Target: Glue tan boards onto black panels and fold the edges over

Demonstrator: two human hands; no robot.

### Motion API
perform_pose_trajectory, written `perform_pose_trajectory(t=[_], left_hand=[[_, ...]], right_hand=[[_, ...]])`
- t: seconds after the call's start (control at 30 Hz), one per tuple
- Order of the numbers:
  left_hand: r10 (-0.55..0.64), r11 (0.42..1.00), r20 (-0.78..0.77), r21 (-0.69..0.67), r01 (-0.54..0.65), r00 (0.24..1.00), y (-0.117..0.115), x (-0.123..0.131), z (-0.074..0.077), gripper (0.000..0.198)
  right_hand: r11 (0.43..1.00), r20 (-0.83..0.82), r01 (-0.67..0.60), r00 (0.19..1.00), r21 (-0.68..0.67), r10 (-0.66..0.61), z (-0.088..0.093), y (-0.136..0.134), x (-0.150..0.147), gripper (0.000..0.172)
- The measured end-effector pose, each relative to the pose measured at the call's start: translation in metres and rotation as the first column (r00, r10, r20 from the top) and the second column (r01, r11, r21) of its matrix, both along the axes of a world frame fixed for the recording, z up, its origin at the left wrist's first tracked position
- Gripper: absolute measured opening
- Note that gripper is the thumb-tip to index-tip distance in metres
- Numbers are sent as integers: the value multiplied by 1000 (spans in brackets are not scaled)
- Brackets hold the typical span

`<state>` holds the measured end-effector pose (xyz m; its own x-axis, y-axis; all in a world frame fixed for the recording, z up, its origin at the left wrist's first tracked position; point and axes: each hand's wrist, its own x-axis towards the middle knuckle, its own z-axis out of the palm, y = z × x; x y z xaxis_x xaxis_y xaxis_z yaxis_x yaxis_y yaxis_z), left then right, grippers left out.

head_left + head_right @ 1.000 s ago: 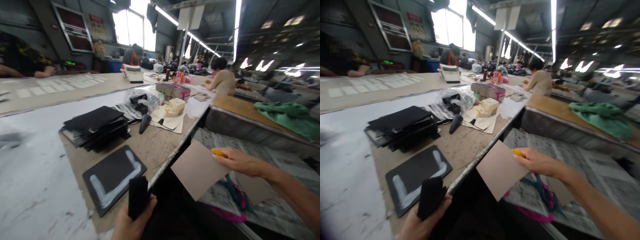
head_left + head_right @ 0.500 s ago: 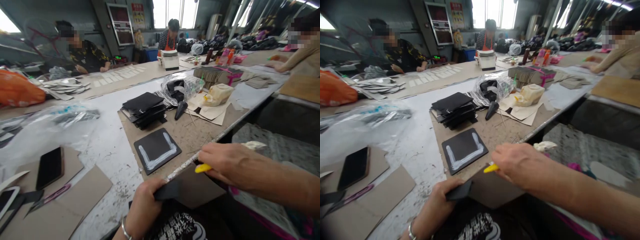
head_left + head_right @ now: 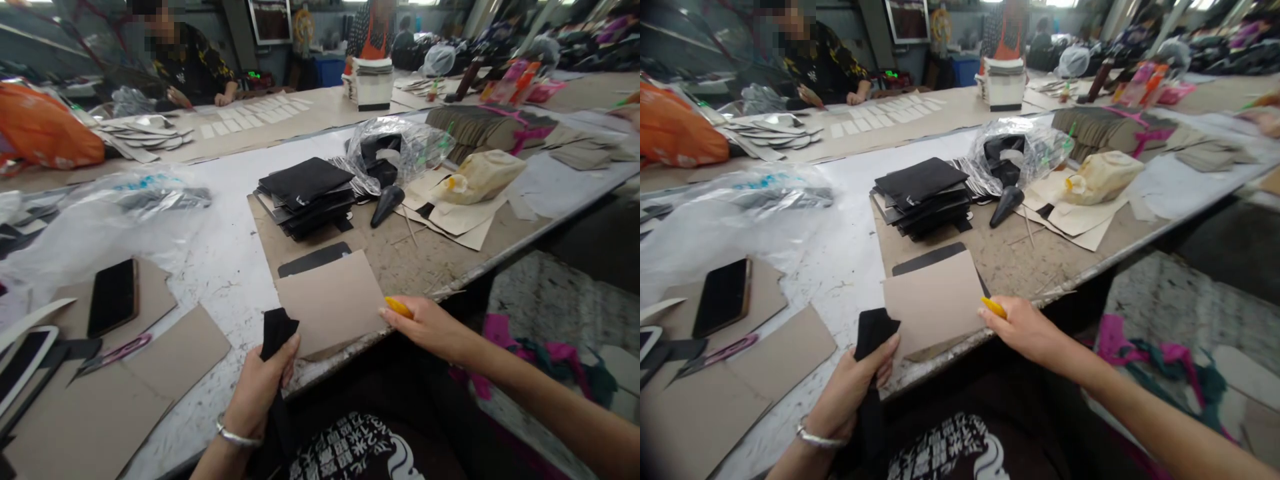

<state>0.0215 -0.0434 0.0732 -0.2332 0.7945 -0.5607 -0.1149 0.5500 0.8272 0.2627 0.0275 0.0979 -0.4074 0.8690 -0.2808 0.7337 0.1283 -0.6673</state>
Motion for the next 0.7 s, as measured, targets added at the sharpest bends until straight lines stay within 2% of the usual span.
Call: perform_pose_trajectory(t=[0.07, 0.13, 0.23, 0.33, 0.53, 0.7], left_hand=[[-97, 995, -178, 10, 100, 979, 12, -6, -1, 44], [-187, 980, -337, 0, 199, 923, 25, -13, -2, 41], [-298, 951, -466, -65, 303, 833, 42, -17, -4, 36], [-363, 927, -553, -134, 350, 750, 51, -16, -9, 34], [-407, 907, -637, -201, 370, 654, 56, -11, -22, 31], [-500, 858, -705, -325, 397, 504, 57, -8, -19, 29]], right_hand=[[999, 53, -41, 998, 2, 41, 1, 24, -5, 35], [997, 171, -81, 982, 17, 77, 0, 47, -9, 34], [991, 377, -123, 921, 44, 98, -5, 68, -17, 34], [988, 498, -155, 858, 20, 124, -11, 76, -22, 38], [983, 559, -185, 813, -22, 165, -18, 77, -22, 41], [979, 577, -201, 795, -40, 187, -25, 80, -21, 42]])
